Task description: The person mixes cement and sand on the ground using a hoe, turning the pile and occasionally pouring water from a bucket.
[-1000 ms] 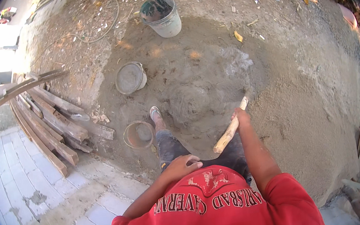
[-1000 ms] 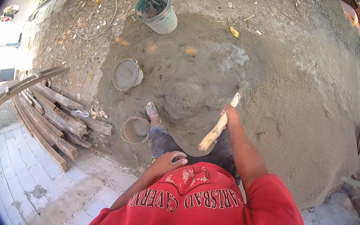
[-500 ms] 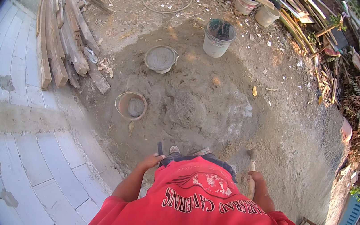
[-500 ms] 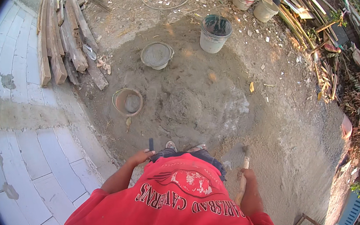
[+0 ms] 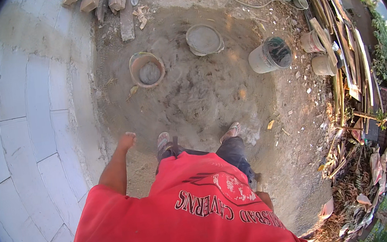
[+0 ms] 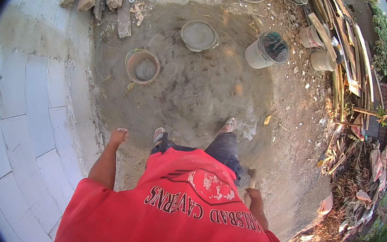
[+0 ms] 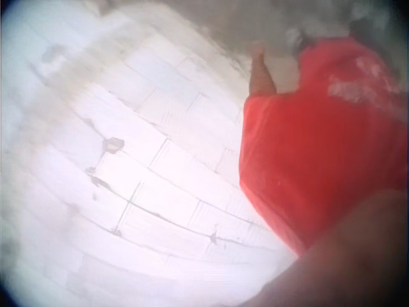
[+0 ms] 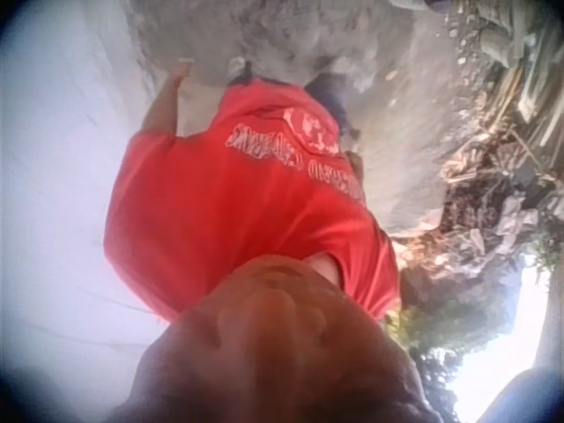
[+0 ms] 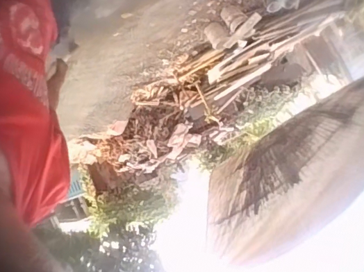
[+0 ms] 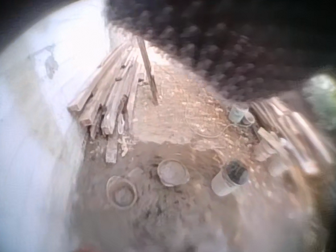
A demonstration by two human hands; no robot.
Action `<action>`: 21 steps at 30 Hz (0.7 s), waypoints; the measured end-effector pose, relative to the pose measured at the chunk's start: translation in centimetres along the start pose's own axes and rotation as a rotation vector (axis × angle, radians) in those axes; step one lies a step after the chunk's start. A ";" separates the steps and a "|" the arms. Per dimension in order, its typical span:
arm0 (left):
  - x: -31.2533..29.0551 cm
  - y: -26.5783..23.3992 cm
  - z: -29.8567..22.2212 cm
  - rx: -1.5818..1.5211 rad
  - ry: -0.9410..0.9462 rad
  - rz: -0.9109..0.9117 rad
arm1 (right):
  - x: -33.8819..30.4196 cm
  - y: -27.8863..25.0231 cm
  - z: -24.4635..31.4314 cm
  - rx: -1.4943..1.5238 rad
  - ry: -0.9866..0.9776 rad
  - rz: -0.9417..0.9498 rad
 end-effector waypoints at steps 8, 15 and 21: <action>-11.7 20.8 -28.0 -0.435 -0.616 0.305 | 20.9 -24.2 11.5 -0.337 -0.048 -0.038; -22.2 37.0 -37.2 -0.943 -0.720 -0.228 | 28.7 -35.8 30.5 -0.809 -0.373 0.060; -21.9 43.2 -44.0 -1.091 -0.712 -0.418 | 32.9 -38.9 41.6 -0.933 -0.611 0.042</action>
Point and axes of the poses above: each hand's wrist, its own x-axis towards the middle knuckle, its own y-axis out of the palm, z = x × y, the point moved 6 cm from there along x, towards the middle knuckle, and after that the axes turned 1 degree about -z, right-handed, at the moved point
